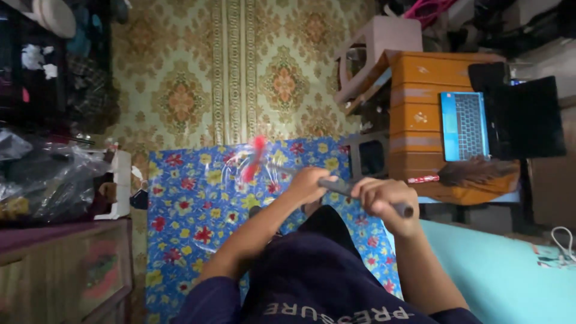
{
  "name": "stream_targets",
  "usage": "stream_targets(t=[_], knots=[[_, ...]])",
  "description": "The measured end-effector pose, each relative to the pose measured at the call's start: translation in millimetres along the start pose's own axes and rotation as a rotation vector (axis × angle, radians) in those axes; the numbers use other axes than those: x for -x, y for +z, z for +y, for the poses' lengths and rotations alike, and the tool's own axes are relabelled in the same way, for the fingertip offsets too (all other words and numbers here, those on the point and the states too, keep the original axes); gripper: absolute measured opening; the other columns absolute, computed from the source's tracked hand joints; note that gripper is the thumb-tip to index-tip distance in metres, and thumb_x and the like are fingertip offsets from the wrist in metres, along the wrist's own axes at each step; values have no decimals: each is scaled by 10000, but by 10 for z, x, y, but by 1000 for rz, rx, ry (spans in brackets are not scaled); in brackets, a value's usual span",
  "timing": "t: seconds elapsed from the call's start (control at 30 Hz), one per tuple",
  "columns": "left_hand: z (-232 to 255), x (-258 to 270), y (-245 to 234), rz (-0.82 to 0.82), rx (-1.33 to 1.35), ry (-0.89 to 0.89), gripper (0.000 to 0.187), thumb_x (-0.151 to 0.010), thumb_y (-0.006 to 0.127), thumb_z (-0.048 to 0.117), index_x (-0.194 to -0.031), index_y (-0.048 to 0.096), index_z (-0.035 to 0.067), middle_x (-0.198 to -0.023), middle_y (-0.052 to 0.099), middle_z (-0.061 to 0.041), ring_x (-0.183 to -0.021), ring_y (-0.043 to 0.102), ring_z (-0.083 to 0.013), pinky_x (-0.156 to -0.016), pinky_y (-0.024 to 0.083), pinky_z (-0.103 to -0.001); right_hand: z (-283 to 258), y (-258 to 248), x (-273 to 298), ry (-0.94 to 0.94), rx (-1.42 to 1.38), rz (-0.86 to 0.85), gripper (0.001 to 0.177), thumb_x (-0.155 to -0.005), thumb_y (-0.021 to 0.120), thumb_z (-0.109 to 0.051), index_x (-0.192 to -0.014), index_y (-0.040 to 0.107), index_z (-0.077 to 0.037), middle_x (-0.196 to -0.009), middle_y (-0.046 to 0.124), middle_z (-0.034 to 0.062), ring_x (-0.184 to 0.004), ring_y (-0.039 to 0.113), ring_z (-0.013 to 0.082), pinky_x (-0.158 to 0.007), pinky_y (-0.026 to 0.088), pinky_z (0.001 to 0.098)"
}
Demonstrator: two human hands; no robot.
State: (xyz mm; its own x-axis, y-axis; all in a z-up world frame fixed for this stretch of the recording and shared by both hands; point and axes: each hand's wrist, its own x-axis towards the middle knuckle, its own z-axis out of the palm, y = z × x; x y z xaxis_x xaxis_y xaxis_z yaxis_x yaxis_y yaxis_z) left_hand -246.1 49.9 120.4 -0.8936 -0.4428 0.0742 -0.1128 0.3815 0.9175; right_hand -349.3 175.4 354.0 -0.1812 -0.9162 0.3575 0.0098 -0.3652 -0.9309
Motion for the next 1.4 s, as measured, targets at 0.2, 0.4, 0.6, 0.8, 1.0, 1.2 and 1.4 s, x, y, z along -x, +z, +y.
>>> stream_targets(t=[0.2,0.4,0.6,0.8,1.0,1.2,1.4], knots=[[-200,-312,361,-164,129,240,417,-988,647,325,-701,497,62,-699,544,-148,-698,579,-376,-632,439,-475,-142,296,-474,-102,523,-663,417,-925,794,-103,-644,490,-54,-643,502,85,-657,575,290,-924,565,468],[-569,-269,142,-248,-15,-246,193,-834,701,294,-794,672,108,-792,684,-158,-776,684,-342,-661,500,-462,596,-424,-283,36,131,-389,292,-988,671,-128,-725,581,-37,-702,590,77,-699,615,273,-932,542,455],[-1364,-166,-194,-239,-68,-447,167,-866,620,241,-804,696,107,-843,738,-142,-836,758,-340,-780,575,-462,1577,-800,-52,282,46,-269,244,-1028,633,-138,-830,640,5,-886,681,108,-895,662,267,-879,535,399],[-1213,-832,-45,-224,-344,-376,133,-808,661,227,-855,744,136,-917,718,-172,-923,689,-395,-817,534,-523,1255,-1539,-289,411,22,-142,242,-1027,610,-156,-874,669,21,-999,726,89,-999,655,226,-947,521,423],[-154,-1917,706,-164,-47,154,131,-845,662,221,-915,689,114,-861,678,-166,-863,675,-415,-752,525,-503,156,-2353,-471,-45,212,-47,307,-994,678,-221,-722,589,-109,-745,647,24,-748,689,179,-1066,531,468],[-135,-2579,1522,-181,103,440,169,-766,634,164,-712,504,69,-653,536,-173,-673,583,-428,-588,417,-489,-95,-2466,-816,-219,577,-442,367,-1024,701,-326,-814,678,-26,-794,713,125,-806,727,370,-908,506,453],[-505,-2576,1286,-336,141,53,201,-869,618,264,-743,580,112,-688,587,-126,-686,613,-394,-612,459,-493,845,-3007,-392,-135,-114,-196,360,-976,675,-381,-759,615,-100,-727,655,-9,-701,678,173,-966,582,507]])
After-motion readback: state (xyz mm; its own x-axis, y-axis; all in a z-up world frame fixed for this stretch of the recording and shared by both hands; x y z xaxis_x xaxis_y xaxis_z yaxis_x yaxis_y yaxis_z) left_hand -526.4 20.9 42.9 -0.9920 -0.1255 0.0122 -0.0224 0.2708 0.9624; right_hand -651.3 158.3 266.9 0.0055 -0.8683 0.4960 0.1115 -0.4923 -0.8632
